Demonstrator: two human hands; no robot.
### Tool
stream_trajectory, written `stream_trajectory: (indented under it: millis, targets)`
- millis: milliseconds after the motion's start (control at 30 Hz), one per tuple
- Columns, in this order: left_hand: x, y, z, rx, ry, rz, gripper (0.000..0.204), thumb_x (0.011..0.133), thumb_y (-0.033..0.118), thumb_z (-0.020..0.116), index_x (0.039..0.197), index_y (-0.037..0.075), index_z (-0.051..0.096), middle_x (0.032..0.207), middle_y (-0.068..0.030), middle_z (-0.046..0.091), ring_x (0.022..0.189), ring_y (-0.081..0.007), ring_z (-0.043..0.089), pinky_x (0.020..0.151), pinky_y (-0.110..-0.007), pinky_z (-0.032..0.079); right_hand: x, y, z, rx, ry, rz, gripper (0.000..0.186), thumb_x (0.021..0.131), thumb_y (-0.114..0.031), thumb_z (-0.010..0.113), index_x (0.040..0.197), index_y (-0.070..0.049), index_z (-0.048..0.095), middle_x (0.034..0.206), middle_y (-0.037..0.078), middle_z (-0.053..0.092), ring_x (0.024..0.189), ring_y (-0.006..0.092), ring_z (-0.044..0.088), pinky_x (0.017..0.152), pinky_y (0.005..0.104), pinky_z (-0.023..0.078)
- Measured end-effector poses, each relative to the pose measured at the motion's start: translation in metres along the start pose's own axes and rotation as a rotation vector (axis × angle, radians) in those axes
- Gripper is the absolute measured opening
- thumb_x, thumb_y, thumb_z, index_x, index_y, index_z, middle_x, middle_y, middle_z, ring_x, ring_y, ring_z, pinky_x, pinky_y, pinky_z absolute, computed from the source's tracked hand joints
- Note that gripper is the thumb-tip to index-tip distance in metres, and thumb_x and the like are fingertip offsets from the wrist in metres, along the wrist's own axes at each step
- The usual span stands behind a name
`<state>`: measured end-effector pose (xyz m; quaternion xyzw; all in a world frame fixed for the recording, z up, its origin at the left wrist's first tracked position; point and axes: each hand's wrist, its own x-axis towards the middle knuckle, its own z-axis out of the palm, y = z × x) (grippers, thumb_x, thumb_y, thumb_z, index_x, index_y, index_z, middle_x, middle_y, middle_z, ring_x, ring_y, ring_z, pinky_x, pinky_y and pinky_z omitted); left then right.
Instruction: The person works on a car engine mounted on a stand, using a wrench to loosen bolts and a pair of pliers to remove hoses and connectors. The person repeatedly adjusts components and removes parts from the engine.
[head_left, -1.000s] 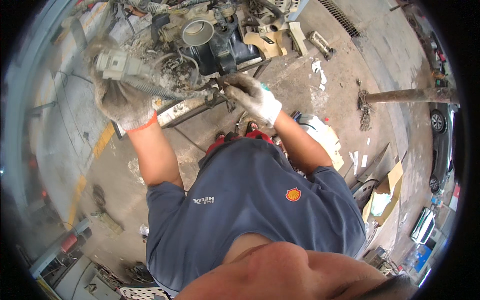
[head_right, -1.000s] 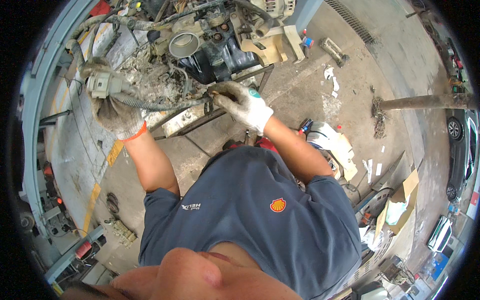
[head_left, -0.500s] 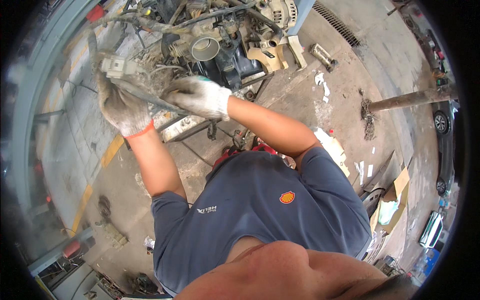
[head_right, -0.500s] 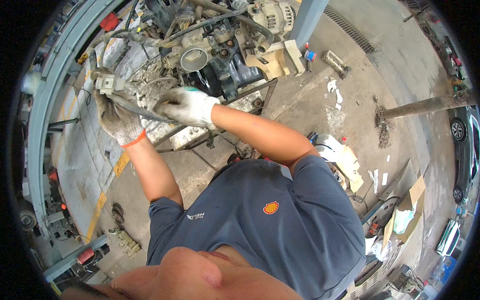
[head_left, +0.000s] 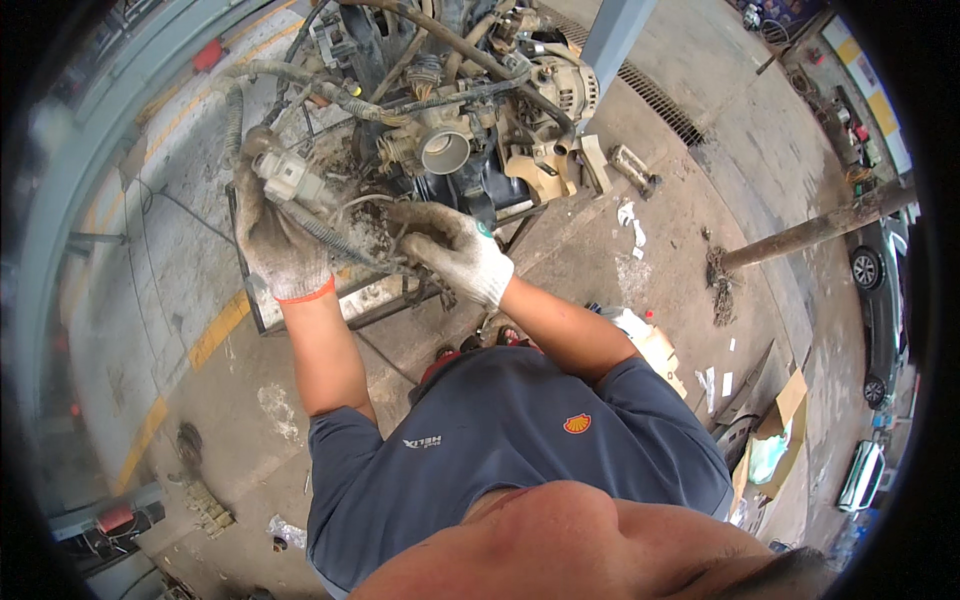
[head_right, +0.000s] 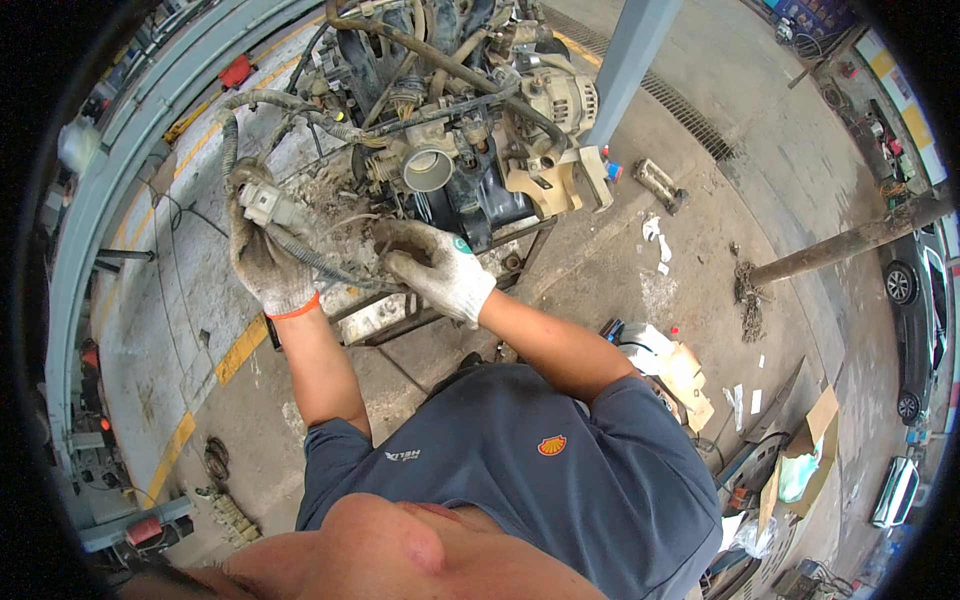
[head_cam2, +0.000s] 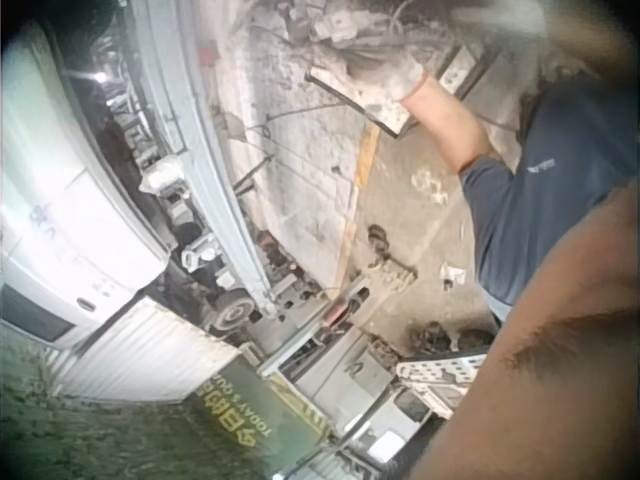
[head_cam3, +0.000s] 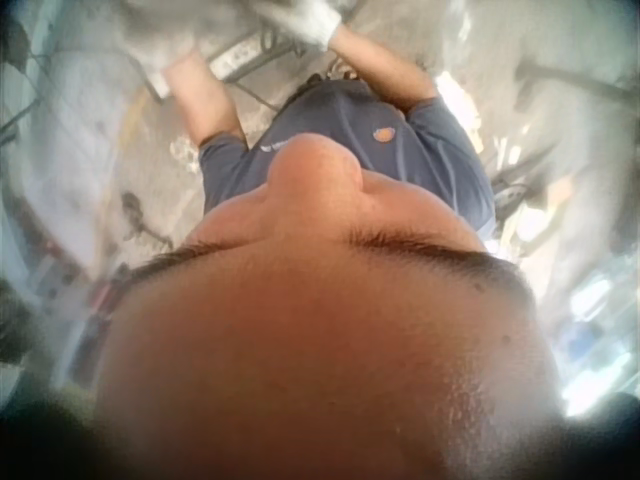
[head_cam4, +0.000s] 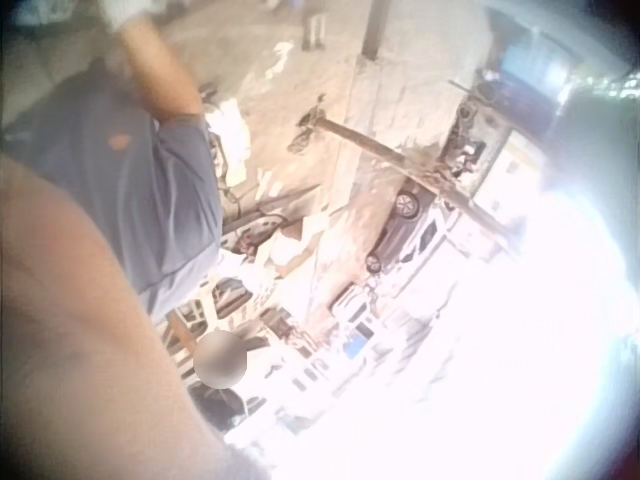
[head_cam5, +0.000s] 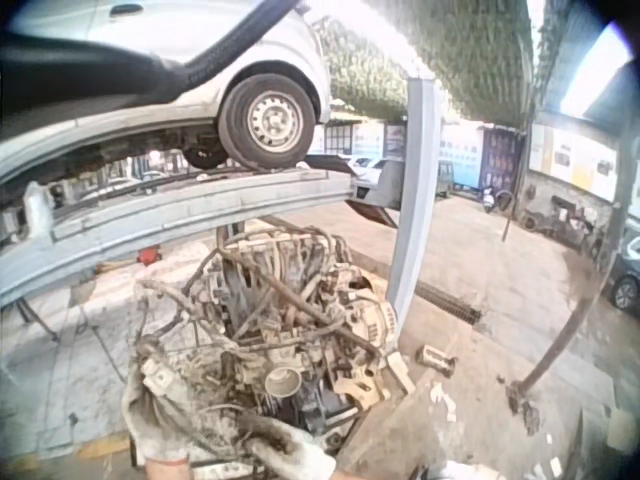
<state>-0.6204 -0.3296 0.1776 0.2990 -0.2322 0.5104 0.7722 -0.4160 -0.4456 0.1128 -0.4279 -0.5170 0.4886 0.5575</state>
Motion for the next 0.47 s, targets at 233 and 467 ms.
stream_trajectory:
  millis: [233,467]
  targets:
    - [0.013,0.029,0.013,0.115,0.053,0.075,0.039,0.111,0.014,0.053,0.145,-0.005,0.052,0.139,-0.0173,0.065,0.125,-0.0261,0.066,0.102,-0.043,0.059,0.015,-0.059,-0.016,-0.297,0.063,-0.305,0.04,0.094,-0.005,0.074,0.133,0.0,0.067,0.132,0.016,0.069,0.122,0.0259,0.066,0.103,0.0375,0.054]
    - [0.02,0.047,0.012,0.664,0.504,0.068,0.054,0.101,0.014,0.07,0.146,-0.008,0.05,0.142,-0.0196,0.064,0.127,-0.0317,0.066,0.1,-0.035,0.061,0.106,-0.116,0.019,-1.411,-0.034,0.116,0.101,0.091,-0.049,0.079,0.169,-0.015,0.024,0.172,0.02,0.034,0.148,0.0425,0.049,0.116,0.0538,0.049]
